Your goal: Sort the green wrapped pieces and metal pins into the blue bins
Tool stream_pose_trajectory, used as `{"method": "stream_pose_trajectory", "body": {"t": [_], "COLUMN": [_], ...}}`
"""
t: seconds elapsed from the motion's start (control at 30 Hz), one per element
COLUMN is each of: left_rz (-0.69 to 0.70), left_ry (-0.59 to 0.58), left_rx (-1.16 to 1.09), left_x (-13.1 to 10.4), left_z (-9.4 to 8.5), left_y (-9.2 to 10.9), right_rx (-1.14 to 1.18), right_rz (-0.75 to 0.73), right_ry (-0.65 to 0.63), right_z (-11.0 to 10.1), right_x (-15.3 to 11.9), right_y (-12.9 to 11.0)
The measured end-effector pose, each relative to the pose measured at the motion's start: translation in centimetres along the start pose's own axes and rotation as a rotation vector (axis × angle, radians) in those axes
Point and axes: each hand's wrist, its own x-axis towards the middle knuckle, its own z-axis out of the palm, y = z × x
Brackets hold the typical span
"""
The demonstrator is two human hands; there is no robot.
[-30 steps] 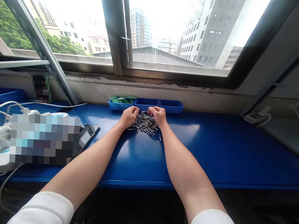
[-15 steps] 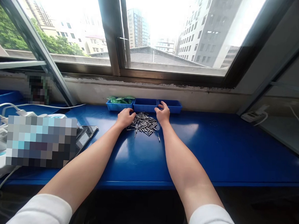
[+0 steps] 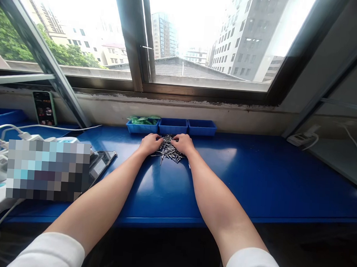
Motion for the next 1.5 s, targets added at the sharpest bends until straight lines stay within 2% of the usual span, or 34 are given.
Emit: {"method": "stream_pose_trajectory", "body": {"t": [0.23,0.53,0.6,0.67,0.73,0.8,0.93,1.1,1.23,1.37,1.5], "left_rz": [0.01,-0.003,0.055,0.177,0.31,0.348,0.301,0.252,0.228,0.215,0.19], "left_ry": [-0.019,0.059,0.114,0.138,0.1,0.069,0.057,0.077,0.051,0.015,0.085], "left_rx": [-0.019,-0.088,-0.144,-0.225,-0.311,-0.356,-0.325,-0.319,-0.311,-0.271,-0.23], "left_x": [0.0,-0.2,-0.5,-0.8,-1.2,-1.5,-1.5,-1.3,-1.2,-1.3,-1.1], "left_z": [0.0,-0.4,-0.6,-0.8,-1.1,-1.3,-1.5,-1.3,-1.4,-1.5,-1.3], "left_y": [0.0,0.6,1.0,1.6,2.1,2.5,2.5,2.1,2.0,2.1,2.1], "right_rx": [0.074,0.157,0.198,0.215,0.199,0.182,0.263,0.593,0.771,0.857,0.849], "right_rz": [-0.028,-0.04,-0.017,-0.025,-0.054,-0.072,-0.055,-0.001,0.049,0.063,0.11], "right_ry": [0.026,0.152,0.141,0.104,0.081,0.077,0.08,0.101,0.085,0.083,0.144], "right_z": [-0.3,-0.6,-0.7,-0.9,-1.0,-1.0,-1.1,-0.9,-1.3,-1.8,-1.9], "right_x": [-0.3,-0.4,-0.4,-0.3,-0.3,-0.3,-0.5,-0.4,-0.4,-0.7,-0.5], "right_y": [-0.6,-1.2,-1.6,-1.9,-2.3,-2.6,-2.8,-2.5,-2.5,-2.6,-2.3]}}
